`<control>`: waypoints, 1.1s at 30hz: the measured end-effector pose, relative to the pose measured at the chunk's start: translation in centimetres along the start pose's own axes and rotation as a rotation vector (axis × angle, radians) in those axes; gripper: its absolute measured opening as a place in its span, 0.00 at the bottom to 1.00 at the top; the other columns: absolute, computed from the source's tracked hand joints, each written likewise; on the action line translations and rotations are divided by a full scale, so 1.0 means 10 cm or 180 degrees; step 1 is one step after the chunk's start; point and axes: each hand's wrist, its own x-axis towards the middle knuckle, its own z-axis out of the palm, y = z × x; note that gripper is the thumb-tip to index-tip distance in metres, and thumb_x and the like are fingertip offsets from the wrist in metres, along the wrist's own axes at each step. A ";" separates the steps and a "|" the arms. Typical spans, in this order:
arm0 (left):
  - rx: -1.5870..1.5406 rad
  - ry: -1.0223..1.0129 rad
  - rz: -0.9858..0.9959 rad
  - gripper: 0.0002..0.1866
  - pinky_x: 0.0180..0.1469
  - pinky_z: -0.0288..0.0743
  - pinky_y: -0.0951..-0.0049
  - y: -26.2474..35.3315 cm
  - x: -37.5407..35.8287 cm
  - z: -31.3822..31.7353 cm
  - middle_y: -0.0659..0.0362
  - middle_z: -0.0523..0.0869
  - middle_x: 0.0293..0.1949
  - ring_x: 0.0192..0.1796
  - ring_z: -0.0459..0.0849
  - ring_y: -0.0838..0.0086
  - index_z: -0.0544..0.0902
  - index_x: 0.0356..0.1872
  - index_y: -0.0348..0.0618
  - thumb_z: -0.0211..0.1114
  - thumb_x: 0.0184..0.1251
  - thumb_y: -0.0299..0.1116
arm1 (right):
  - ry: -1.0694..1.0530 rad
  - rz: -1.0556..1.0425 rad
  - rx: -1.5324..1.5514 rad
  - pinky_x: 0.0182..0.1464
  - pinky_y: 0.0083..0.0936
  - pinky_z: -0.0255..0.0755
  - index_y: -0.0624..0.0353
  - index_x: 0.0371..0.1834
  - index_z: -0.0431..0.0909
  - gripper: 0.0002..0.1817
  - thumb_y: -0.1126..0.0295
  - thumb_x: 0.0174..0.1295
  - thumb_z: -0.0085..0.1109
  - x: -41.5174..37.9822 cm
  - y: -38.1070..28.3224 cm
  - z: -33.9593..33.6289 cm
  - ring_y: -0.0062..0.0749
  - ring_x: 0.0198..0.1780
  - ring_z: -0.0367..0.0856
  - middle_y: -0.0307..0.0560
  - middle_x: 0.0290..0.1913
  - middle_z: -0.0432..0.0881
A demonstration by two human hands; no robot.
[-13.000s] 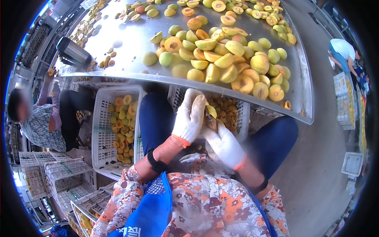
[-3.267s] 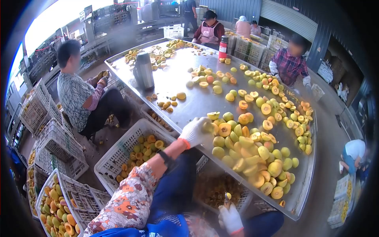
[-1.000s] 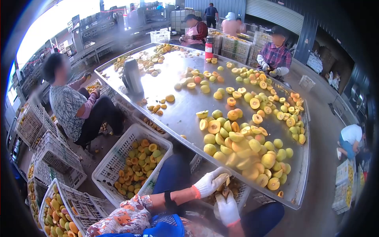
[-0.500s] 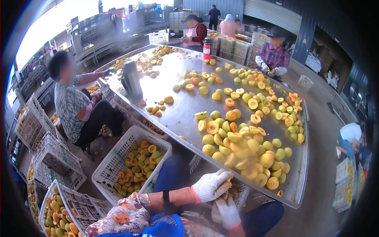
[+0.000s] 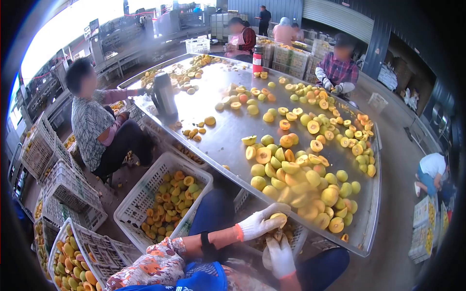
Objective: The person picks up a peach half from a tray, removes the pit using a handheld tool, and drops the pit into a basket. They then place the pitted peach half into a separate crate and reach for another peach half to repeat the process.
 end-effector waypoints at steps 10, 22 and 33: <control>0.0971 0.0412 0.0135 0.12 0.46 0.81 0.61 -0.04 -0.04 0.09 0.50 0.88 0.37 0.40 0.88 0.54 0.82 0.53 0.45 0.60 0.80 0.40 | -0.0536 0.0342 0.0631 0.13 0.22 0.48 0.41 0.51 0.67 0.07 0.67 0.75 0.51 0.05 0.15 -0.07 0.19 0.10 0.52 0.31 0.18 0.59; 0.0153 0.0186 0.0253 0.16 0.52 0.80 0.71 -0.28 -0.07 0.12 0.58 0.85 0.46 0.46 0.83 0.76 0.80 0.57 0.41 0.54 0.84 0.41 | -0.0837 0.0875 0.0860 0.14 0.25 0.50 0.40 0.46 0.66 0.02 0.66 0.80 0.44 -0.10 -0.08 -0.06 0.22 0.11 0.53 0.34 0.19 0.61; -0.0769 0.0381 0.0010 0.20 0.49 0.78 0.71 -0.72 0.03 0.17 0.58 0.86 0.42 0.43 0.80 0.80 0.79 0.61 0.42 0.56 0.83 0.46 | -0.1577 0.1236 0.1798 0.15 0.23 0.47 0.42 0.39 0.73 0.10 0.56 0.80 0.48 0.07 0.14 -0.23 0.18 0.10 0.51 0.28 0.17 0.57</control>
